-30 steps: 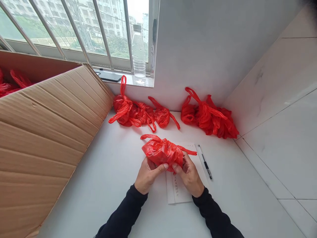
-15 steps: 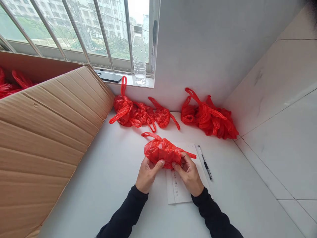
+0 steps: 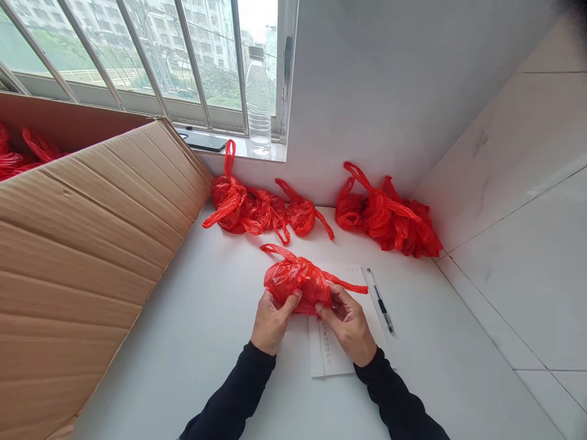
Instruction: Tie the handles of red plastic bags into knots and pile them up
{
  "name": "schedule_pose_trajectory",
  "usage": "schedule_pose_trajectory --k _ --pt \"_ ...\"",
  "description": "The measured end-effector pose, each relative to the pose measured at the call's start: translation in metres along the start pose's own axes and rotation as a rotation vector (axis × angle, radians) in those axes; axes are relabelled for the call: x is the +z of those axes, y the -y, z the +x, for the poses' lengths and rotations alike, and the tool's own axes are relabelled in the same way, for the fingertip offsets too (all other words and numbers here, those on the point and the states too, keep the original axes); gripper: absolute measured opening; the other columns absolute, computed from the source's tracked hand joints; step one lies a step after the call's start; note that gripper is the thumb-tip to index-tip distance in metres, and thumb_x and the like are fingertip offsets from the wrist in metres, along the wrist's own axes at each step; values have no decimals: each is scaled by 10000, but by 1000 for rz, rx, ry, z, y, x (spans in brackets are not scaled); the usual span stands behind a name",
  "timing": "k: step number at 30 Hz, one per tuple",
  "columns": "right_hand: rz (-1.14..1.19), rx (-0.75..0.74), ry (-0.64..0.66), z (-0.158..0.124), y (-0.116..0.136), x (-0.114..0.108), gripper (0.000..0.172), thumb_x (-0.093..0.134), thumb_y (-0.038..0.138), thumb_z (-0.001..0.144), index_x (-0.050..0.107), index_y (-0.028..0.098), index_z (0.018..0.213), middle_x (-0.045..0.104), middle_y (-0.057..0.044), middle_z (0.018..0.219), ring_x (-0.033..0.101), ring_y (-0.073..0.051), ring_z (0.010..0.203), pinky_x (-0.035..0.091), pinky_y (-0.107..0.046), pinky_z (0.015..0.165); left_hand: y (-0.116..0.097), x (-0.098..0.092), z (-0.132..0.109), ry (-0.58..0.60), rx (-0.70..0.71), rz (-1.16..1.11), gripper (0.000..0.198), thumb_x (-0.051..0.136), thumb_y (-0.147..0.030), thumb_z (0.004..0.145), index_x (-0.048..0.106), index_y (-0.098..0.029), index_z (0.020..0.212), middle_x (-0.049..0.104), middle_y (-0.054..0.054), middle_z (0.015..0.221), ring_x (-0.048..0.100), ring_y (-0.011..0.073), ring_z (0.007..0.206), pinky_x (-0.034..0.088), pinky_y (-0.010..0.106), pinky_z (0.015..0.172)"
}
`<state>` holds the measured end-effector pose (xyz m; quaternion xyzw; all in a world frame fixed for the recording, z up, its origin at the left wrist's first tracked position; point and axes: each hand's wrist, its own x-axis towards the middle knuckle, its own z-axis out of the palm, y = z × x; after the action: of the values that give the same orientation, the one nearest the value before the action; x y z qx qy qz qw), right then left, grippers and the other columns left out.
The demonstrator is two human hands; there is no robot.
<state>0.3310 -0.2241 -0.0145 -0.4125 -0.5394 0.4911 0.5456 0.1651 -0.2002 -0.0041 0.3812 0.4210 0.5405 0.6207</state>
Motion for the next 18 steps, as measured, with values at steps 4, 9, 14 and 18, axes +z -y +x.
schedule_pose_trajectory --k 4,9,14,18 --pt "32 0 34 1 2 1 315 640 334 935 656 272 1244 716 -44 1126 675 -241 1032 567 -410 940 -5 5 -3 91 111 45 563 832 -331 722 610 -175 1215 698 139 1226 640 358 1168 527 479 982" --pt "-12 15 78 -4 3 2 278 660 354 918 725 266 1173 720 -58 1162 675 -259 1063 534 -449 1009 -11 6 -2 134 207 132 500 843 -277 703 672 -185 1164 691 121 1235 623 359 1181 500 457 1011" --pt "20 63 27 -4 4 -1 366 570 507 950 713 255 1173 734 -90 1121 692 -279 995 604 -418 816 -4 -3 -2 58 217 79 481 794 -271 751 640 -199 1201 685 113 1248 605 347 1213 452 473 1061" --pt "156 111 -49 -1 4 -5 555 379 659 970 695 252 1177 706 -118 1174 659 -303 1096 610 -430 788 -1 -4 -6 91 162 25 396 798 -190 672 675 -195 1048 737 83 1084 660 329 1078 497 461 986"
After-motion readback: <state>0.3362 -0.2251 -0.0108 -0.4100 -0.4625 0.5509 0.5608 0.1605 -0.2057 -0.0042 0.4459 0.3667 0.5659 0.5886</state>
